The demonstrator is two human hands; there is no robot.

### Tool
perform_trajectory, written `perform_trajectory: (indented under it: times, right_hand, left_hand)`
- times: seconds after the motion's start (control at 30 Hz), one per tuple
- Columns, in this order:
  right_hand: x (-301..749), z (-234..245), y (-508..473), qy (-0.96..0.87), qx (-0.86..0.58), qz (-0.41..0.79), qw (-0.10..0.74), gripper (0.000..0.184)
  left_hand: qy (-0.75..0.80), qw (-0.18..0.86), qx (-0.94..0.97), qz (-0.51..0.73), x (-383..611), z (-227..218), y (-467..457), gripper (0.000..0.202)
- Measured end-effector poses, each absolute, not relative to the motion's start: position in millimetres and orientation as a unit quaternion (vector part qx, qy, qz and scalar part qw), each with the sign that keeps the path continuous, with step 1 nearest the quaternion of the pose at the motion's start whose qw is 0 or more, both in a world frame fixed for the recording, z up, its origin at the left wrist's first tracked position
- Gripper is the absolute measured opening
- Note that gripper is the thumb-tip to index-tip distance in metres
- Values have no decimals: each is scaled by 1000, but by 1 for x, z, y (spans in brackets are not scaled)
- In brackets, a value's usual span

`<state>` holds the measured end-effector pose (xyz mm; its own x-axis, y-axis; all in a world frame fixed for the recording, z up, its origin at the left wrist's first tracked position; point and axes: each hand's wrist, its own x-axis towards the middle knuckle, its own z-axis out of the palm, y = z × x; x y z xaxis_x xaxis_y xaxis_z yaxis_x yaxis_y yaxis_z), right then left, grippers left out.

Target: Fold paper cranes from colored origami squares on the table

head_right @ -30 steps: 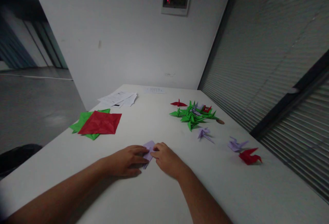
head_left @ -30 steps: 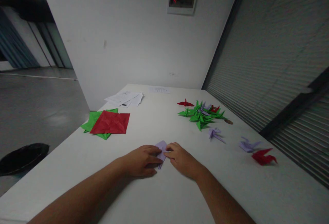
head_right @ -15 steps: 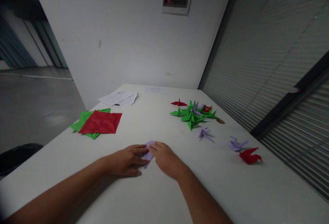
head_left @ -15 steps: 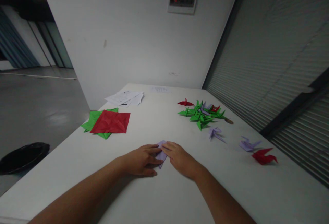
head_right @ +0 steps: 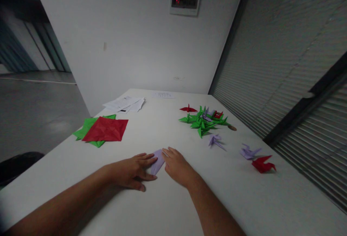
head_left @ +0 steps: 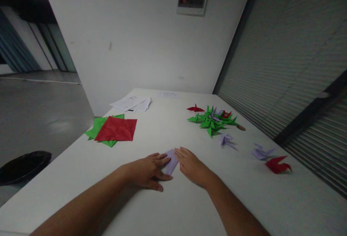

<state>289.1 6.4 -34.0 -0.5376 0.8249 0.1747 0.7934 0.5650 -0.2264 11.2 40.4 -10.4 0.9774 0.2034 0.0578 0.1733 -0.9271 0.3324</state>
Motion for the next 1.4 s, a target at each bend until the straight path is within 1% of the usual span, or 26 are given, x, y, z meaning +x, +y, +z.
perform_trajectory:
  times: [0.1,0.23,0.37,0.5,0.57,0.63,0.7,0.77,1.07,1.17,1.33,1.4]
  right_hand:
    - [288,-33,5,-868,-459,85,168,60]
    - [284,-29,3,-853,-440,128,249,60]
    - [279,-22,1,-853,-425,145,268,53]
    - [278,-12,0,-859,-393,126,302,45]
    - [280,-7,-2,-870,-366,131,303,34]
    - [282,-5,-4,-884,-344,158,275,23]
    - [283,-5,-5,-890,-340,181,246,18]
    - [284,-7,-5,-889,-346,183,237,17]
    - [283,-11,1,-879,-400,156,210,29]
    - [282,-10,-1,-868,-420,163,209,32]
    - [279,-13,-5,-838,-450,199,235,55]
    - [279,-17,-6,-828,-457,213,246,61]
  left_hand:
    - [93,170,980,54,10,-12,41,61]
    - [94,171,979,56,9,-13,41,58]
    - [91,169,979,64,9,-14,41,56]
    - [90,164,980,68,8,-17,41,56]
    - [91,163,980,67,8,-17,41,57]
    - [94,162,980,61,8,-17,41,56]
    - [95,161,981,54,8,-15,40,55]
    - [94,163,981,52,8,-13,40,54]
    - [95,167,980,49,7,-16,41,54]
    - [103,173,978,52,7,-17,42,53]
    - [101,176,976,78,6,-15,45,50]
    - [102,171,977,79,6,-13,45,49]
